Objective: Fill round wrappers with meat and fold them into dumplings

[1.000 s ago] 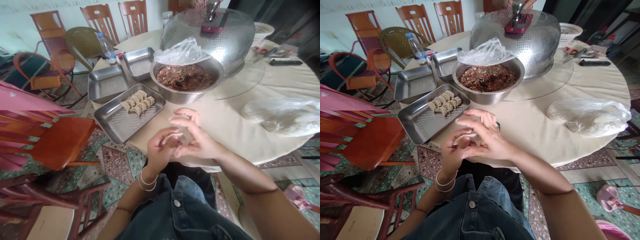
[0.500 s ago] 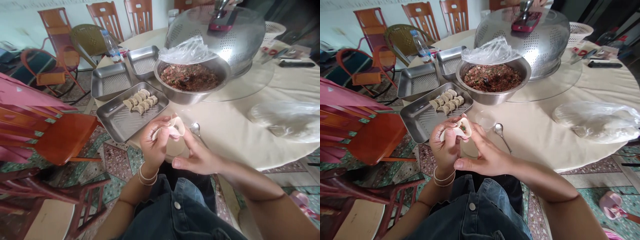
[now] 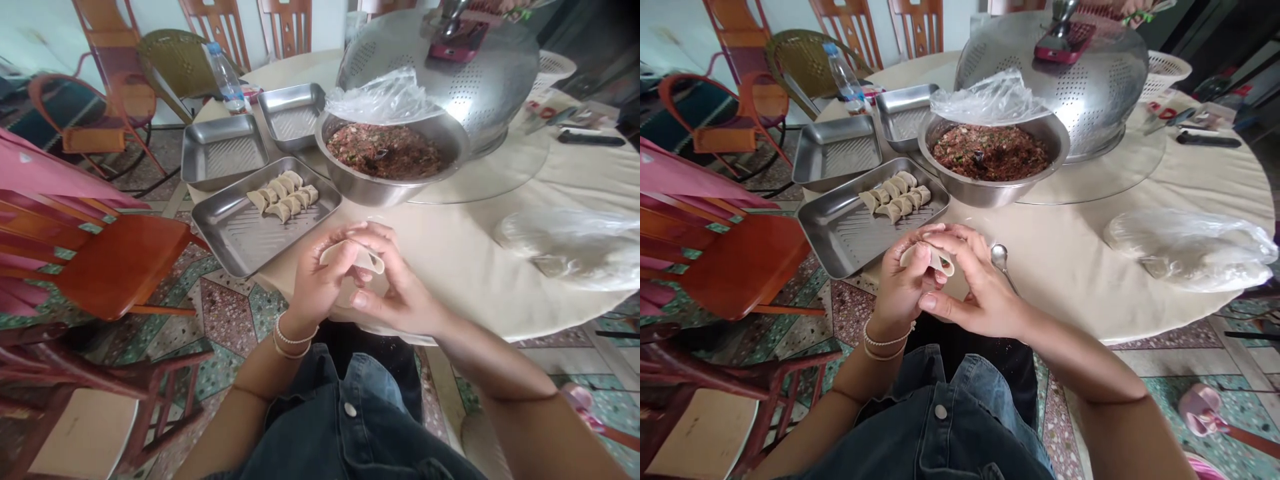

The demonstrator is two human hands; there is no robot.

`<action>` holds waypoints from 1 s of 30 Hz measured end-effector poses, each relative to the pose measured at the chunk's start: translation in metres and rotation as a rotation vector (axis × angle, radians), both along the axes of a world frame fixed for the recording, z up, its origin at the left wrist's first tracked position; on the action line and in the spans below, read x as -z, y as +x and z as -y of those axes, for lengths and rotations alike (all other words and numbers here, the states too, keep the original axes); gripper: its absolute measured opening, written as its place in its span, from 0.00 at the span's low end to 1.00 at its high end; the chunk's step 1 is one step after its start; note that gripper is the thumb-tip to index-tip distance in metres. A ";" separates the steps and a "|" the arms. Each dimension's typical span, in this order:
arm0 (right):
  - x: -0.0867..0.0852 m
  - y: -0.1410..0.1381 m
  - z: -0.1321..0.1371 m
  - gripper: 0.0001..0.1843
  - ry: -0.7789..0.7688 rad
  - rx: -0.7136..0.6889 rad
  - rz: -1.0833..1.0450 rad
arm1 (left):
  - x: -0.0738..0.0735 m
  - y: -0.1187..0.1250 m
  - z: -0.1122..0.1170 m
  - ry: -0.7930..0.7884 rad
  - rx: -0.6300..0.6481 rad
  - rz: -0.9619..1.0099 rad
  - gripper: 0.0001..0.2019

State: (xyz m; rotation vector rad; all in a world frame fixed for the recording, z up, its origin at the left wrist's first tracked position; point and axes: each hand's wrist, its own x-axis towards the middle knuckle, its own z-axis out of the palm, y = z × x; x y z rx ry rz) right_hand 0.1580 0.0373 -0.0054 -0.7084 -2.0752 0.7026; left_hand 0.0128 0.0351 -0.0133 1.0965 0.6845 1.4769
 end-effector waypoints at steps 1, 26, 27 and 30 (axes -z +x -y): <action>-0.001 0.002 0.002 0.39 -0.016 0.014 -0.031 | 0.000 0.001 -0.001 -0.002 -0.012 0.008 0.10; 0.018 -0.004 0.048 0.19 0.285 0.752 -0.035 | 0.007 0.023 0.030 0.061 0.088 -0.063 0.16; 0.017 -0.004 0.048 0.17 0.318 0.787 -0.044 | 0.006 0.022 0.031 0.038 0.128 -0.037 0.17; 0.018 -0.006 0.047 0.17 0.377 0.867 -0.127 | 0.002 0.022 0.035 0.034 0.237 -0.014 0.19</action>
